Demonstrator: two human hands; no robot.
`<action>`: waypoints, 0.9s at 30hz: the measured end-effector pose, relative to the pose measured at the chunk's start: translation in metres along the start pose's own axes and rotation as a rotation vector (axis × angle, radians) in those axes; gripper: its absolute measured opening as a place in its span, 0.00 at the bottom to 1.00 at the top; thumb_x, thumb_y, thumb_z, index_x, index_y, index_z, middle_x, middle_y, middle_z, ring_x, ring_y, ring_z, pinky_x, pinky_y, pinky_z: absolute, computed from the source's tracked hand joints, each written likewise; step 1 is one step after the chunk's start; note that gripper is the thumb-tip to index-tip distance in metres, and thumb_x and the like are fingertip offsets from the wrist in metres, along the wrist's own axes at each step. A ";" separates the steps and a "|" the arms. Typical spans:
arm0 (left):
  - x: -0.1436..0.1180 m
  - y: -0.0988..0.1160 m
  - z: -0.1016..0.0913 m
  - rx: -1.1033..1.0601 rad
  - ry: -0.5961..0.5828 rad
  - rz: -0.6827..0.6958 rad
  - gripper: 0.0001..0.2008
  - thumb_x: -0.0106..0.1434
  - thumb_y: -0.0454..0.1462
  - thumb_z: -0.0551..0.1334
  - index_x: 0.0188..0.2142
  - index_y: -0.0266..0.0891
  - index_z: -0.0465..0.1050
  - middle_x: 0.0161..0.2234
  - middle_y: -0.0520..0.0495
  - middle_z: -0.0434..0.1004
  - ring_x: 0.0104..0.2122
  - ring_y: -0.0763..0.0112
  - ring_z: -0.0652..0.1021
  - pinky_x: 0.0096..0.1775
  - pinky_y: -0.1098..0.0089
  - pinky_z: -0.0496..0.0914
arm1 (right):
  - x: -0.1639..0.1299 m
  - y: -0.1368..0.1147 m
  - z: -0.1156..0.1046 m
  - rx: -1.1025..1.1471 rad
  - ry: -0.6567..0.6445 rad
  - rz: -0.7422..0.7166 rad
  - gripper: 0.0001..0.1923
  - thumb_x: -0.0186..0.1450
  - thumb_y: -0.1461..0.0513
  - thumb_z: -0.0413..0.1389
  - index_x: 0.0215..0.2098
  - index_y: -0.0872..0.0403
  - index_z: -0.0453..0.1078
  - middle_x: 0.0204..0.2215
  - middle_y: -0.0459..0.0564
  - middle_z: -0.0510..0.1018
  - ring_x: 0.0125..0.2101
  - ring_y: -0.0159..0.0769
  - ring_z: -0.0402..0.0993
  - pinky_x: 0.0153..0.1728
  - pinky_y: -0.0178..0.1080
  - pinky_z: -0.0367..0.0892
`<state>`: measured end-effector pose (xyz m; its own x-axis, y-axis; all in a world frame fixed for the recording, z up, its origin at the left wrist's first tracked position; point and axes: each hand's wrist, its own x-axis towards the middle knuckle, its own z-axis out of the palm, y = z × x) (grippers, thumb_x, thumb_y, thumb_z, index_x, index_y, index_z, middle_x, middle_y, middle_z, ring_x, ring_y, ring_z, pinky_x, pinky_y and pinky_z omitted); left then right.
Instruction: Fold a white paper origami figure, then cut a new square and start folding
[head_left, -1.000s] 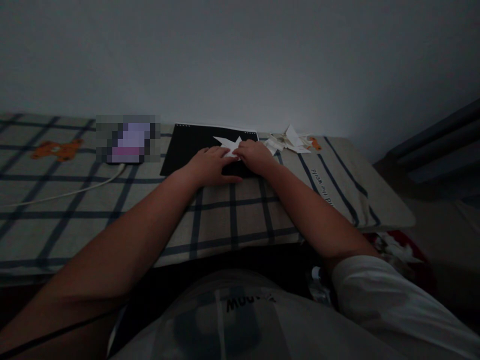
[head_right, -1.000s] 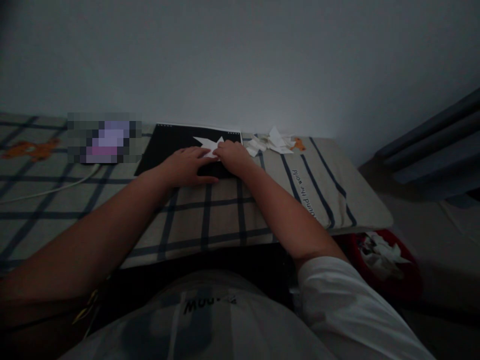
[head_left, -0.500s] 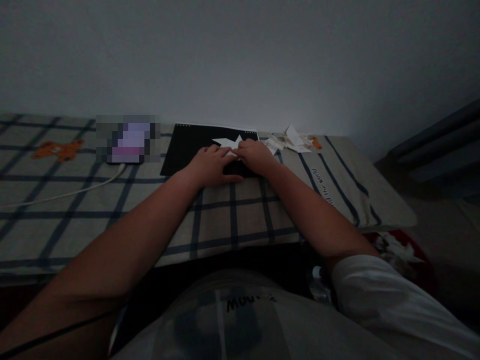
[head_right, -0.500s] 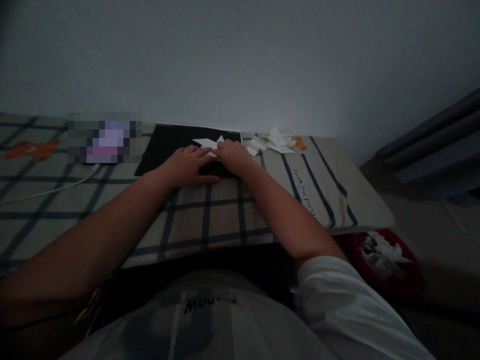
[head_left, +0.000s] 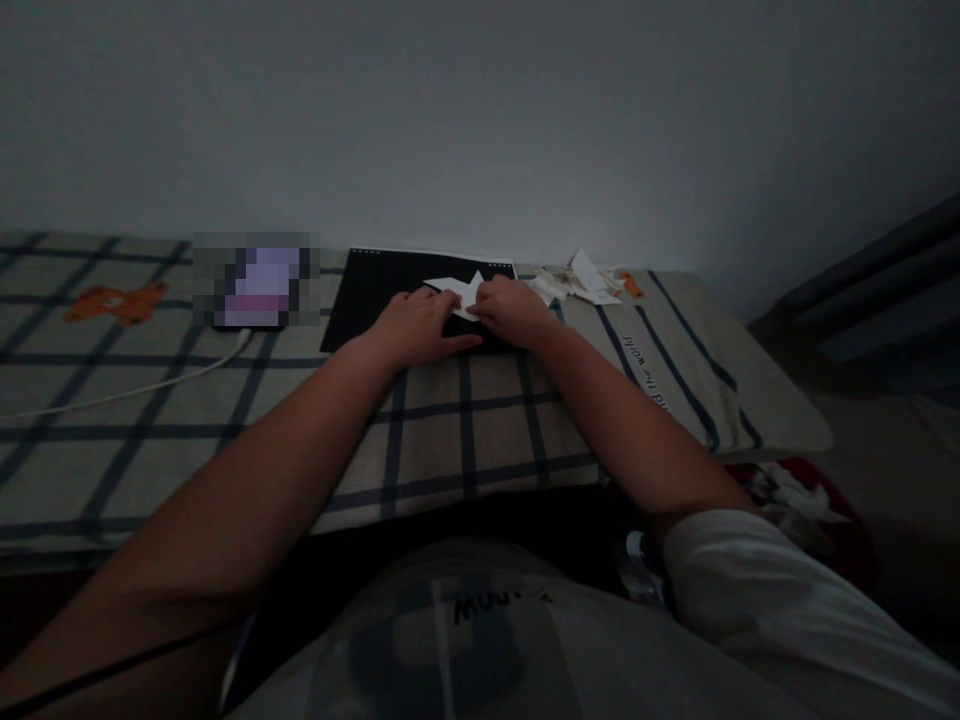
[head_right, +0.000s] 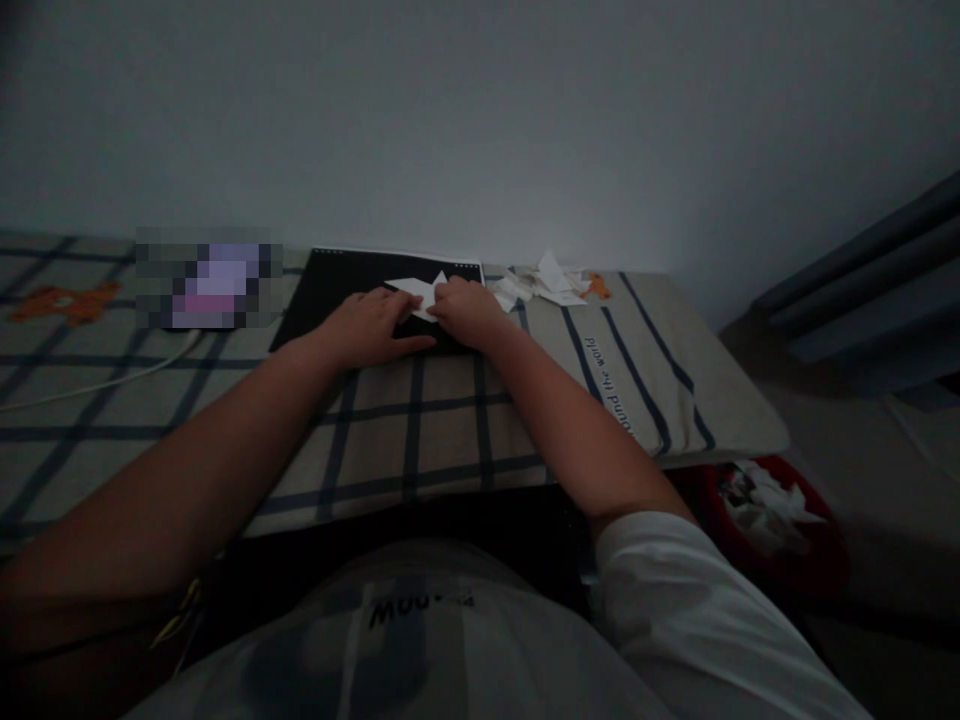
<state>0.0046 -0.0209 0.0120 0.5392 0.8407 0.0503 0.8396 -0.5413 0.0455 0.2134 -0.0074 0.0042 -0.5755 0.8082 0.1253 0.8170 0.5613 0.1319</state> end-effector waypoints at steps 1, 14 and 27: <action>0.000 0.001 0.000 0.004 -0.005 0.004 0.37 0.74 0.61 0.56 0.68 0.39 0.69 0.64 0.34 0.76 0.65 0.48 0.73 0.62 0.55 0.66 | -0.001 0.000 -0.001 0.007 -0.006 -0.007 0.21 0.76 0.66 0.49 0.57 0.58 0.83 0.51 0.62 0.83 0.51 0.50 0.71 0.46 0.46 0.61; 0.000 0.005 0.002 0.025 -0.039 0.065 0.37 0.74 0.63 0.53 0.74 0.51 0.67 0.77 0.47 0.63 0.71 0.44 0.66 0.66 0.47 0.65 | -0.008 -0.003 -0.017 0.071 -0.059 -0.014 0.17 0.73 0.64 0.52 0.50 0.59 0.82 0.48 0.61 0.83 0.49 0.46 0.74 0.47 0.43 0.63; -0.001 0.007 0.002 0.027 -0.021 0.057 0.36 0.74 0.62 0.55 0.72 0.50 0.70 0.76 0.47 0.65 0.70 0.45 0.68 0.66 0.48 0.65 | -0.013 -0.003 -0.020 0.091 -0.038 -0.023 0.15 0.72 0.61 0.54 0.45 0.58 0.83 0.46 0.60 0.84 0.46 0.46 0.75 0.47 0.45 0.66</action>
<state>0.0100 -0.0253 0.0100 0.5869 0.8091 0.0308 0.8091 -0.5875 0.0166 0.2178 -0.0227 0.0215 -0.5936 0.8003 0.0852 0.8046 0.5921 0.0442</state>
